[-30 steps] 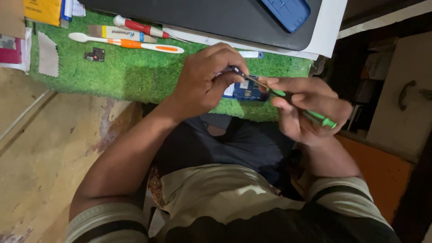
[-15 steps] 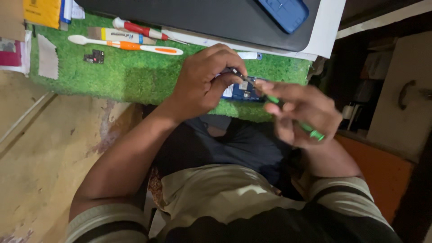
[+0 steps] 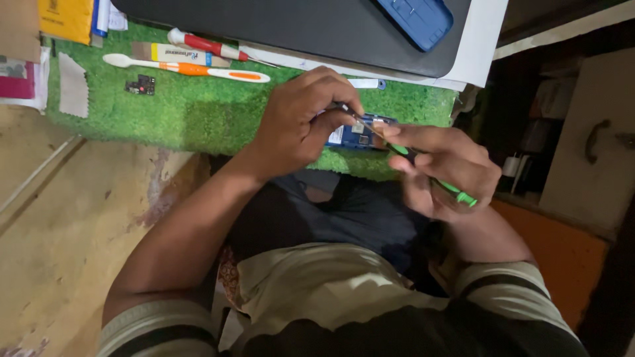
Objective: The person sits at a repair bench and disassembles a small blue mobile phone. They remove the back cover and battery, place the cover on a laptop, then use a screwdriver and a pry tool to unscrew and lift internal components from the phone body.
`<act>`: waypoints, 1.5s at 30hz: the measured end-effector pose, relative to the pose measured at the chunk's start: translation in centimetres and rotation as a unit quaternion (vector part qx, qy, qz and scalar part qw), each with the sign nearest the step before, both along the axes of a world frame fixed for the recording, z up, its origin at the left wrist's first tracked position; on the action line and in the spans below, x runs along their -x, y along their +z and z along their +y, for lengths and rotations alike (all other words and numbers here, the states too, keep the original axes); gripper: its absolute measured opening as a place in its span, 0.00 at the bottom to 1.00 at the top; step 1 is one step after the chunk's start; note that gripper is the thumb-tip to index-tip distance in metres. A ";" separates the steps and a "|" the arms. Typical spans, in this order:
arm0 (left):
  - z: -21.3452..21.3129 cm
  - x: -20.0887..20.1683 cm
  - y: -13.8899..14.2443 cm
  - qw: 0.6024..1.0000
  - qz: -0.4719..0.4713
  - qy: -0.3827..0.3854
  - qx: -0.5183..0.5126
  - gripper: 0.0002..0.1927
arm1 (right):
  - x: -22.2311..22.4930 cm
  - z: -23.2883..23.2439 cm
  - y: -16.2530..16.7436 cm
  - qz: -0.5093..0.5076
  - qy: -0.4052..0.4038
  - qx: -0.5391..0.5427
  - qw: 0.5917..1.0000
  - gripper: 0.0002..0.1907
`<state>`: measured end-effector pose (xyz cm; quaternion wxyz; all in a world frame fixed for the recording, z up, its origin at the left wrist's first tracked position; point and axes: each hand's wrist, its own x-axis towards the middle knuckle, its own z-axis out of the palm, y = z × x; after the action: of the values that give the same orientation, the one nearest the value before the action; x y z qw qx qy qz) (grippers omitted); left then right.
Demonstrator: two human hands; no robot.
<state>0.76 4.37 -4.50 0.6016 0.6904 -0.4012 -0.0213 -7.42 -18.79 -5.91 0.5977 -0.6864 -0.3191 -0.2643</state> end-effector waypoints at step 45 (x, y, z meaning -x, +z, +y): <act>0.0 -0.1 -0.2 0.999 -0.017 0.006 -0.027 0.06 | 0.1 0.4 1.2 0.017 -0.028 0.044 0.998 0.18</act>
<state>0.91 4.40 -4.66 0.5763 0.7089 -0.4062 -0.0162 -7.50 -18.36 -4.70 0.5643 -0.7255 -0.3005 -0.2548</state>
